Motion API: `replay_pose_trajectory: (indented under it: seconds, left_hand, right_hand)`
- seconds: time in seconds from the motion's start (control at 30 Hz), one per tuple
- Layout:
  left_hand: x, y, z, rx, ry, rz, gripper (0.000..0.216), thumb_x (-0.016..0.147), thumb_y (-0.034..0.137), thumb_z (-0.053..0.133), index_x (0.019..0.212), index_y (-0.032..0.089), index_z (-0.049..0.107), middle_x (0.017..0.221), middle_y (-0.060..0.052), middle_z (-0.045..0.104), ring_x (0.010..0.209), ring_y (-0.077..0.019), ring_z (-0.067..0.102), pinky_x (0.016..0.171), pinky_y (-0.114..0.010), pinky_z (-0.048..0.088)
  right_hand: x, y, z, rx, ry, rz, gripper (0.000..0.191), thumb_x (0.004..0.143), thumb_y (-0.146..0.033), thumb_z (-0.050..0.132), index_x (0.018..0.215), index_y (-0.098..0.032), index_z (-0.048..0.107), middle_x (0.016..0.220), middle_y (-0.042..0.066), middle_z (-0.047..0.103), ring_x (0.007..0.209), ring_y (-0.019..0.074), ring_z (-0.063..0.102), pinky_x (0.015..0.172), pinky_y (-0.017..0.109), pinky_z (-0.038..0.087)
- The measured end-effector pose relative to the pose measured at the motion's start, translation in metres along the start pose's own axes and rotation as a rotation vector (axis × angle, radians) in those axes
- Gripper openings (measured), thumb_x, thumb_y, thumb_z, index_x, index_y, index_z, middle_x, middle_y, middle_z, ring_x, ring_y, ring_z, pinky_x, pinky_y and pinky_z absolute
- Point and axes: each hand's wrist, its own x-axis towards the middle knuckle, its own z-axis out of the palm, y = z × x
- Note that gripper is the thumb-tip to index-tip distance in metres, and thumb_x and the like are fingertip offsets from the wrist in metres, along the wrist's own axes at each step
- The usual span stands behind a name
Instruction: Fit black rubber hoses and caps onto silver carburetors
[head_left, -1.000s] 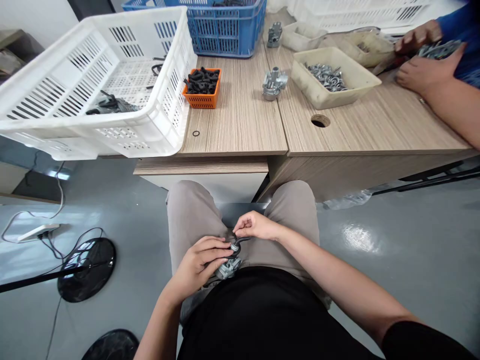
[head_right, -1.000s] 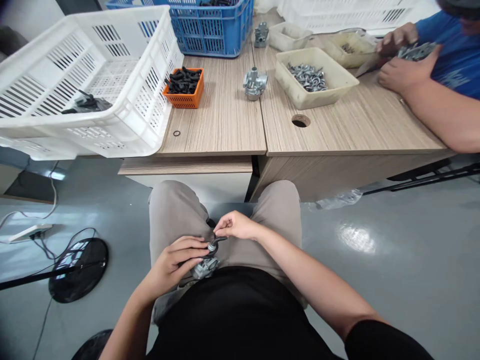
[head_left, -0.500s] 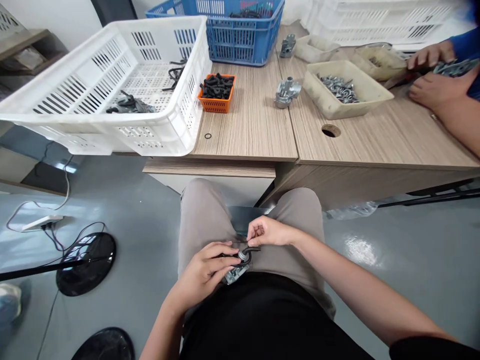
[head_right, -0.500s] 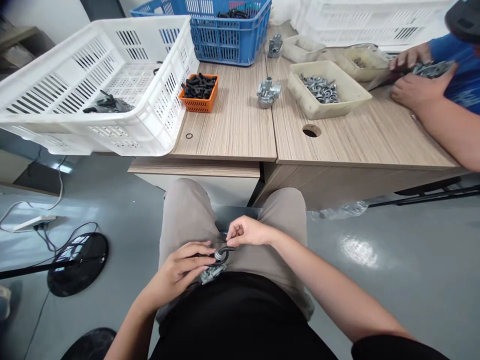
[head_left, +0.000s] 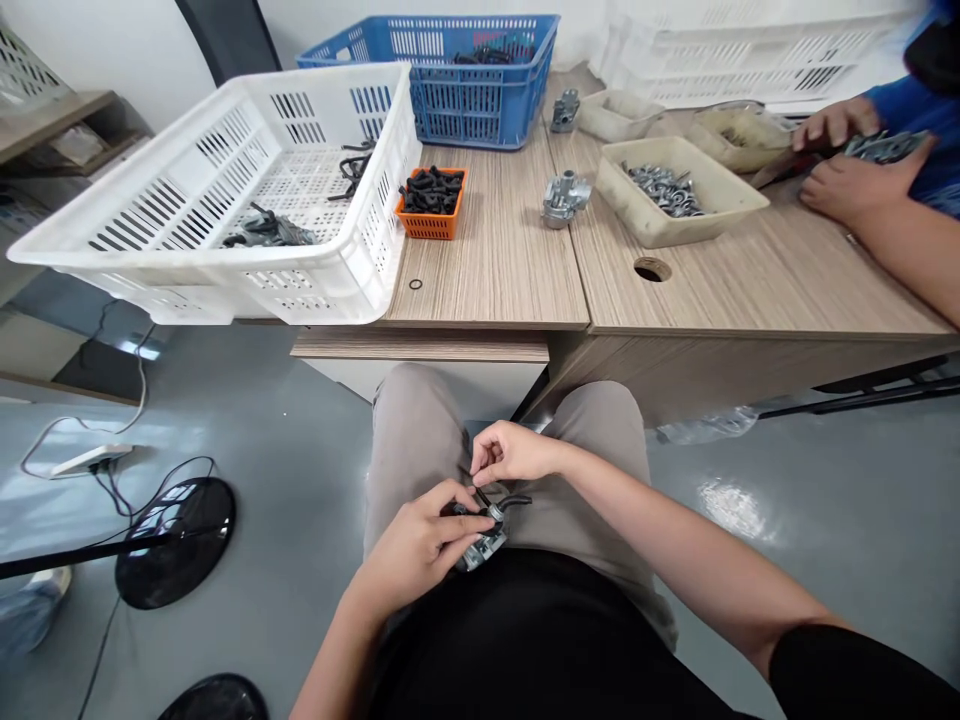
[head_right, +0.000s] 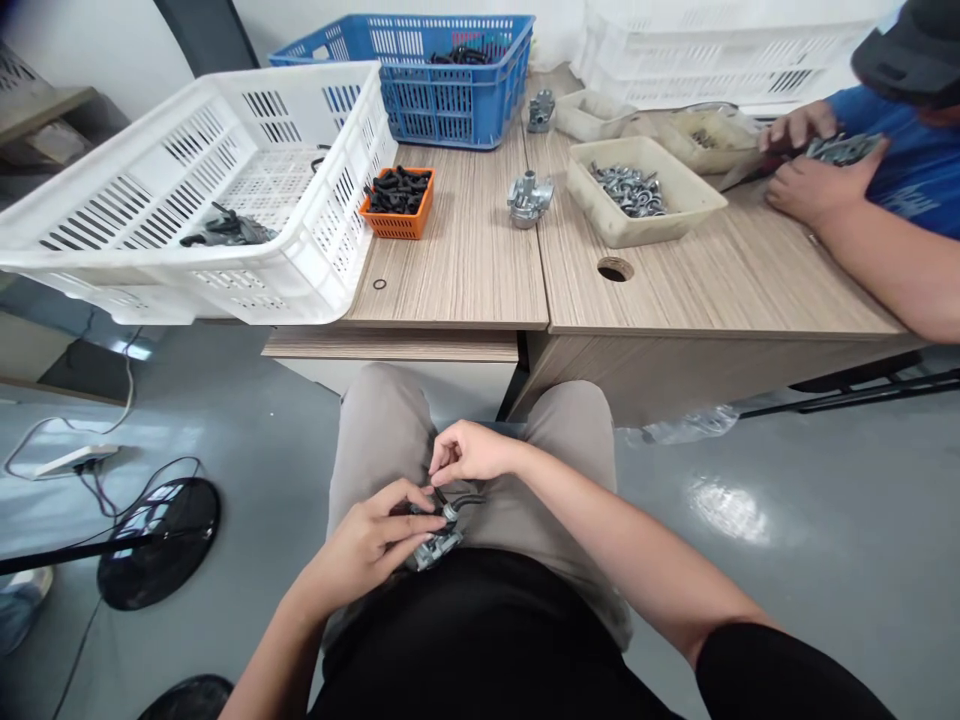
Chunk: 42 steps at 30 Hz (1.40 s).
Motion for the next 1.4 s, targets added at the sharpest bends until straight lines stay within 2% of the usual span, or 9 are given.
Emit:
replay_pose_trajectory:
  seconds: [0.17, 0.33, 0.47, 0.57, 0.63, 0.8, 1.03, 1.27, 1.4]
  left_hand:
    - [-0.006, -0.013, 0.003, -0.082, 0.059, -0.002, 0.032, 0.103, 0.026, 0.064, 0.131, 0.037, 0.075, 0.122, -0.004, 0.069, 0.109, -0.0159, 0.071, 0.099, -0.031, 0.061]
    - [-0.007, -0.018, 0.010, -0.158, 0.147, -0.019, 0.022, 0.099, 0.027, 0.070, 0.119, 0.032, 0.081, 0.122, -0.006, 0.065, 0.113, -0.0176, 0.069, 0.104, -0.035, 0.060]
    - [-0.006, -0.021, 0.010, -0.212, 0.165, -0.027, 0.018, 0.097, 0.028, 0.073, 0.113, 0.028, 0.081, 0.119, -0.008, 0.062, 0.108, -0.0172, 0.069, 0.101, -0.036, 0.062]
    - [-0.003, -0.024, 0.011, -0.254, 0.140, -0.067, 0.018, 0.097, 0.030, 0.073, 0.114, 0.027, 0.079, 0.115, -0.007, 0.063, 0.099, -0.0154, 0.069, 0.086, -0.028, 0.064]
    - [-0.001, -0.024, 0.013, -0.315, 0.125, -0.106, 0.018, 0.097, 0.032, 0.073, 0.114, 0.025, 0.077, 0.117, -0.008, 0.063, 0.099, -0.0153, 0.069, 0.083, -0.026, 0.064]
    - [0.005, -0.015, 0.016, -0.414, 0.096, -0.177, 0.024, 0.098, 0.035, 0.071, 0.119, 0.023, 0.068, 0.120, -0.008, 0.064, 0.108, -0.0181, 0.067, 0.091, -0.032, 0.066]
    - [0.010, -0.009, 0.011, -0.260, 0.047, -0.078, 0.017, 0.102, 0.031, 0.065, 0.116, 0.024, 0.070, 0.122, -0.009, 0.065, 0.111, -0.0188, 0.066, 0.095, -0.032, 0.060]
    - [0.012, -0.008, 0.005, -0.205, 0.001, -0.122, 0.017, 0.104, 0.033, 0.060, 0.116, 0.024, 0.070, 0.129, -0.010, 0.066, 0.115, -0.0202, 0.066, 0.097, -0.033, 0.058]
    - [0.013, -0.007, 0.002, -0.262, -0.044, -0.108, 0.016, 0.104, 0.033, 0.061, 0.114, 0.023, 0.068, 0.128, -0.010, 0.069, 0.119, -0.0214, 0.066, 0.106, -0.036, 0.056]
  right_hand:
    - [-0.016, -0.033, 0.018, -0.012, 0.007, -0.048, 0.040, 0.078, -0.038, 0.090, 0.106, -0.015, 0.074, 0.087, 0.003, 0.072, 0.080, 0.0139, 0.066, 0.075, 0.025, 0.056]
    - [-0.044, -0.032, 0.052, -0.103, 0.267, -0.075, 0.028, 0.084, -0.030, 0.085, 0.105, -0.020, 0.069, 0.097, 0.003, 0.075, 0.087, 0.0166, 0.071, 0.080, 0.027, 0.058]
    - [-0.057, -0.026, 0.065, -0.298, 0.365, -0.142, 0.010, 0.095, -0.030, 0.075, 0.102, -0.023, 0.073, 0.100, 0.003, 0.077, 0.089, 0.0174, 0.073, 0.083, 0.028, 0.057]
    - [-0.061, -0.022, 0.067, -0.430, 0.404, -0.211, 0.011, 0.101, -0.030, 0.068, 0.106, -0.024, 0.076, 0.105, 0.004, 0.077, 0.093, 0.0191, 0.073, 0.087, 0.031, 0.056]
    - [-0.063, -0.020, 0.065, -0.485, 0.401, -0.225, 0.013, 0.102, -0.028, 0.065, 0.108, -0.024, 0.076, 0.107, 0.005, 0.077, 0.095, 0.0192, 0.072, 0.088, 0.031, 0.055]
    - [-0.069, -0.024, 0.056, -0.477, 0.340, -0.188, 0.015, 0.103, -0.026, 0.062, 0.108, -0.022, 0.076, 0.104, 0.006, 0.073, 0.092, 0.0180, 0.070, 0.085, 0.029, 0.055]
    - [-0.081, -0.023, 0.053, -0.462, 0.305, -0.194, 0.018, 0.104, -0.026, 0.060, 0.109, -0.023, 0.077, 0.104, 0.006, 0.069, 0.095, 0.0179, 0.066, 0.088, 0.030, 0.055]
    - [-0.085, -0.009, 0.065, -0.302, 0.408, -0.196, 0.019, 0.104, -0.031, 0.063, 0.114, -0.027, 0.079, 0.116, 0.008, 0.065, 0.109, 0.0200, 0.064, 0.103, 0.036, 0.053]
    - [-0.084, -0.006, 0.070, -0.218, 0.457, -0.173, 0.021, 0.102, -0.038, 0.067, 0.111, -0.025, 0.082, 0.113, 0.008, 0.065, 0.107, 0.0208, 0.065, 0.101, 0.037, 0.054]
